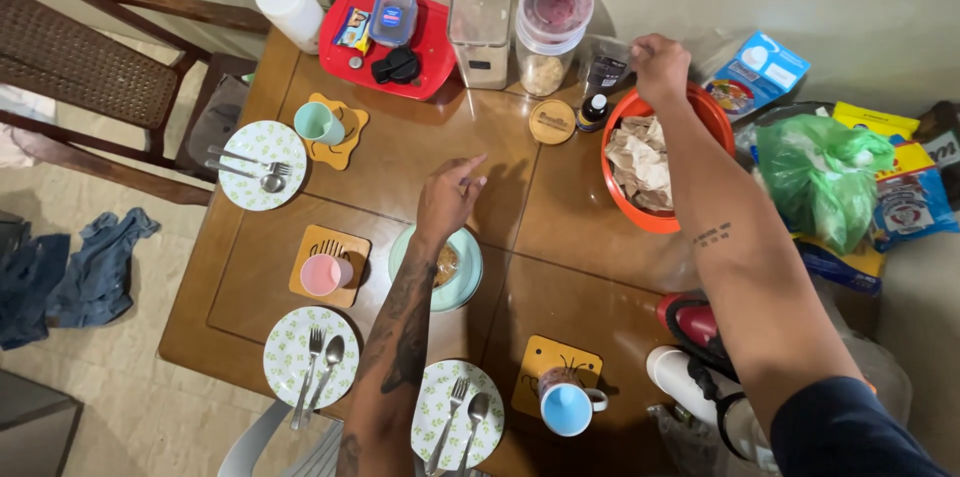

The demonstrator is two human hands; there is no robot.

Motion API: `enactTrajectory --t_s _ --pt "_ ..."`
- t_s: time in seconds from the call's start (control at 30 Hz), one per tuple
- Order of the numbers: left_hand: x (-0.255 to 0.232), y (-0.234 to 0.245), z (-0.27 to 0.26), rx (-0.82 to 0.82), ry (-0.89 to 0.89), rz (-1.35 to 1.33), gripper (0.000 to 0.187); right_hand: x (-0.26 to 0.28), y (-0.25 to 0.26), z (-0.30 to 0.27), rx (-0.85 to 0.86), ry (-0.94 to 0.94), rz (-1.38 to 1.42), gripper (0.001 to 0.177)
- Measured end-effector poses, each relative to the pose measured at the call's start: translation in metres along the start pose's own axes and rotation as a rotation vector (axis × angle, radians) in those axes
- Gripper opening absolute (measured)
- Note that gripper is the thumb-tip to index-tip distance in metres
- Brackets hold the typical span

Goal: The person is seen setting the dining table with cutlery, plates, and mugs, then bringing a pot of rice and serving it.

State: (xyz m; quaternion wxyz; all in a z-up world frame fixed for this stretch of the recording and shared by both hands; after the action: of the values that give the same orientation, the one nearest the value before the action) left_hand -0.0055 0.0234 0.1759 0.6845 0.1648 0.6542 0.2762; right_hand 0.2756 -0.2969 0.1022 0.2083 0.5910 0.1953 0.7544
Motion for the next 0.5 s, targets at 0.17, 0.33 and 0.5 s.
enactTrajectory --t_s 0.17,0.33,0.5 --pt "0.008 0.004 0.0 0.004 0.029 -0.001 0.037 -0.023 -0.013 0.013 -0.041 0.09 -0.117 0.022" --pt "0.009 0.005 -0.004 0.02 0.035 -0.009 0.038 0.078 0.001 -0.043 -0.422 0.378 -0.46 0.038" --pt "0.014 0.003 -0.008 0.035 0.039 -0.016 0.038 0.078 -0.026 -0.077 0.067 0.603 -0.576 0.019"
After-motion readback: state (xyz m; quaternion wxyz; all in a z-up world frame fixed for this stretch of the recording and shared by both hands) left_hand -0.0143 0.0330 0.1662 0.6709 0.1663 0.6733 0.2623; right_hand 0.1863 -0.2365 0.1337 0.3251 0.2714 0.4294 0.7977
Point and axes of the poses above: each hand's wrist, its own z-axis towards the middle knuckle, its own y-axis out of the back of the hand, x = y × z, the point moved 1 cm from there along z, towards the middle knuckle, and after that the axes turned 4 degrees about y, right-handed, at the moved point
